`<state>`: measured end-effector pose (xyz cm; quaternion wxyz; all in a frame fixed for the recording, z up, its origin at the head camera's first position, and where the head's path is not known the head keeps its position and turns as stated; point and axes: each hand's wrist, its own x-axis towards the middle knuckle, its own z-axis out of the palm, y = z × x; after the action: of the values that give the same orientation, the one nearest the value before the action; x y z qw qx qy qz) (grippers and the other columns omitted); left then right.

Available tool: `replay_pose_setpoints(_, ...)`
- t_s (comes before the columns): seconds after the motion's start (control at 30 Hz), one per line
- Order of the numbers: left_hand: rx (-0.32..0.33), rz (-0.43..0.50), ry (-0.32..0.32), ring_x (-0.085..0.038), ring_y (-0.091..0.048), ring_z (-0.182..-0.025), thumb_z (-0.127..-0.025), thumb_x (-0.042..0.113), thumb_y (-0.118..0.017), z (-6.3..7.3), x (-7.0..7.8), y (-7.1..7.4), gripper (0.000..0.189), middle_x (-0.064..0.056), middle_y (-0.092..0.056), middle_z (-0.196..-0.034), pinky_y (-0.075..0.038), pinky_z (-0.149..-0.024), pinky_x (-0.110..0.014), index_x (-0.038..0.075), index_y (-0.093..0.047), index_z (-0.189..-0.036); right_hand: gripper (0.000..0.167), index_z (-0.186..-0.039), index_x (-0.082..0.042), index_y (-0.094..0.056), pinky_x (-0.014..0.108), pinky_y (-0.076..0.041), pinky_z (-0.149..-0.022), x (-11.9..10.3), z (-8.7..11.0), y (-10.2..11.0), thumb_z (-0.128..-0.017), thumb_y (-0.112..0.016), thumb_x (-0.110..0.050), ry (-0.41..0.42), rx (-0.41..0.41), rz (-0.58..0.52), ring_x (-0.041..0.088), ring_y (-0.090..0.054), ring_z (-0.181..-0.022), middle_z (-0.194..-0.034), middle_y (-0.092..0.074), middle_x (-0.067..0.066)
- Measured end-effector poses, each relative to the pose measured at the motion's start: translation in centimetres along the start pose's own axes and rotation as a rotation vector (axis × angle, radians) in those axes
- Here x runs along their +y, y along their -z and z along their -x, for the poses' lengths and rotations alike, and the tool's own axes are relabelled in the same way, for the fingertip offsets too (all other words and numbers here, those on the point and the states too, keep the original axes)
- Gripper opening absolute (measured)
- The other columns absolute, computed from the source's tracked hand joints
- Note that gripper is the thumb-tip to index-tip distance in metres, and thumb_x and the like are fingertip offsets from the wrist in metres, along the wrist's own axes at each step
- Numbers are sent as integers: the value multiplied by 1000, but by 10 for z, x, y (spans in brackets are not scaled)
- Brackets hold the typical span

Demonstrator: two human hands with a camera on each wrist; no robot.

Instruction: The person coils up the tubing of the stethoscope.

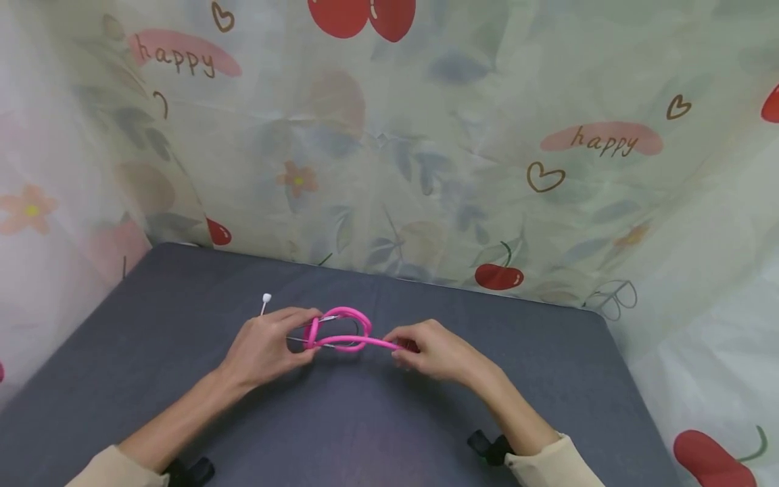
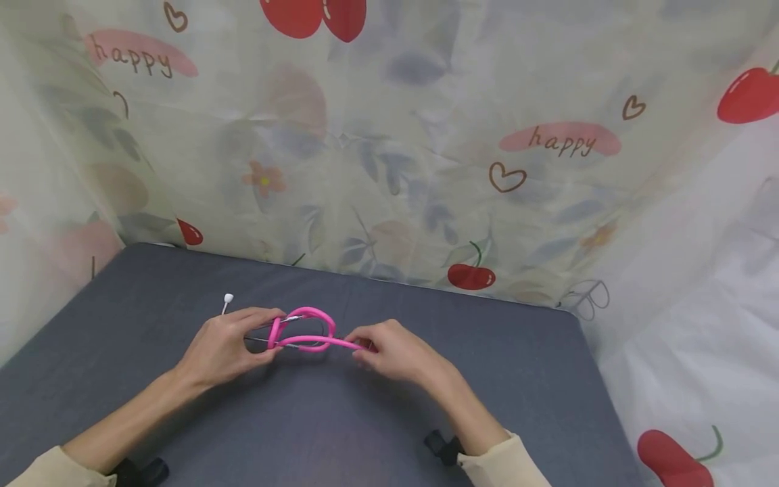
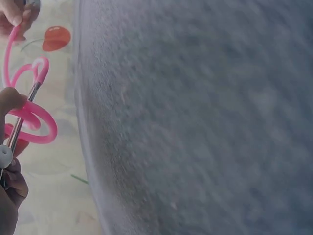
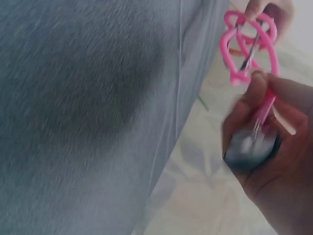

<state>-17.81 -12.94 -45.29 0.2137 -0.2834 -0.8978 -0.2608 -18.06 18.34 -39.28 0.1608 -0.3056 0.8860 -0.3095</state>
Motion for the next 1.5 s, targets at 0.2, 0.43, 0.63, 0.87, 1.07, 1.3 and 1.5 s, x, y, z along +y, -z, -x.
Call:
replay_pose_setpoints(0.2,-31,76,-42,-15,-71,-88,-65,30,-94,0,4,0,64,3,-70,-112,-56,-66,-30,21,-69,-124,21,-113,-18,-75,24,-44,-56,9,-2,9,-93,-70,-12,188,243,61,7,-49,-61,-80,-64,-9)
replay_pose_setpoints(0.43,-29,164,-111,-10,-69,-92,-65,29,-94,1,12,-6,67,7,-68,-114,-57,-74,-32,23,-68,-126,17,-109,-15,-74,27,-50,-60,20,-18,2,-94,-68,-10,278,383,-160,17,-62,-68,-89,-72,-5)
replay_pose_setpoints(0.63,-43,145,-135,-10,-69,-93,-66,33,-93,2,14,-11,68,6,-67,-117,-56,-72,-32,23,-66,-128,16,-111,-7,-70,37,-56,-68,21,-28,-8,-99,-60,-10,270,283,-389,33,-66,-74,-91,-73,11)
replay_pose_setpoints(0.87,-78,106,-132,-9,-68,-90,-67,36,-92,3,14,-12,72,5,-65,-121,-54,-70,-29,26,-64,-133,19,-115,4,-66,56,-55,-71,21,-35,-15,-100,-56,-4,216,187,-592,34,-72,-78,-96,-71,23)
replay_pose_setpoints(1.07,-154,47,-124,-1,-52,-61,-71,44,-87,4,14,-11,73,5,-61,-122,-42,-56,-20,32,-60,-138,23,-119,6,-62,53,-56,-70,25,-38,-24,-103,-53,-8,191,116,-686,29,-74,-79,-100,-70,26)
replay_pose_setpoints(1.3,-207,72,-151,3,-41,-54,-71,45,-87,4,18,-13,66,5,-59,-122,-38,-53,-19,25,-66,-131,23,-118,4,-63,44,-57,-62,26,-42,-31,-103,-54,-11,188,95,-672,26,-73,-70,-99,-67,32)
replay_pose_setpoints(1.5,-180,99,-173,-3,-51,-61,-69,43,-89,4,18,-14,65,7,-60,-120,-40,-55,-20,22,-68,-127,20,-114,-1,-70,48,-55,-65,26,-46,-31,-100,-58,-10,223,195,-563,41,-65,-72,-95,-68,30)
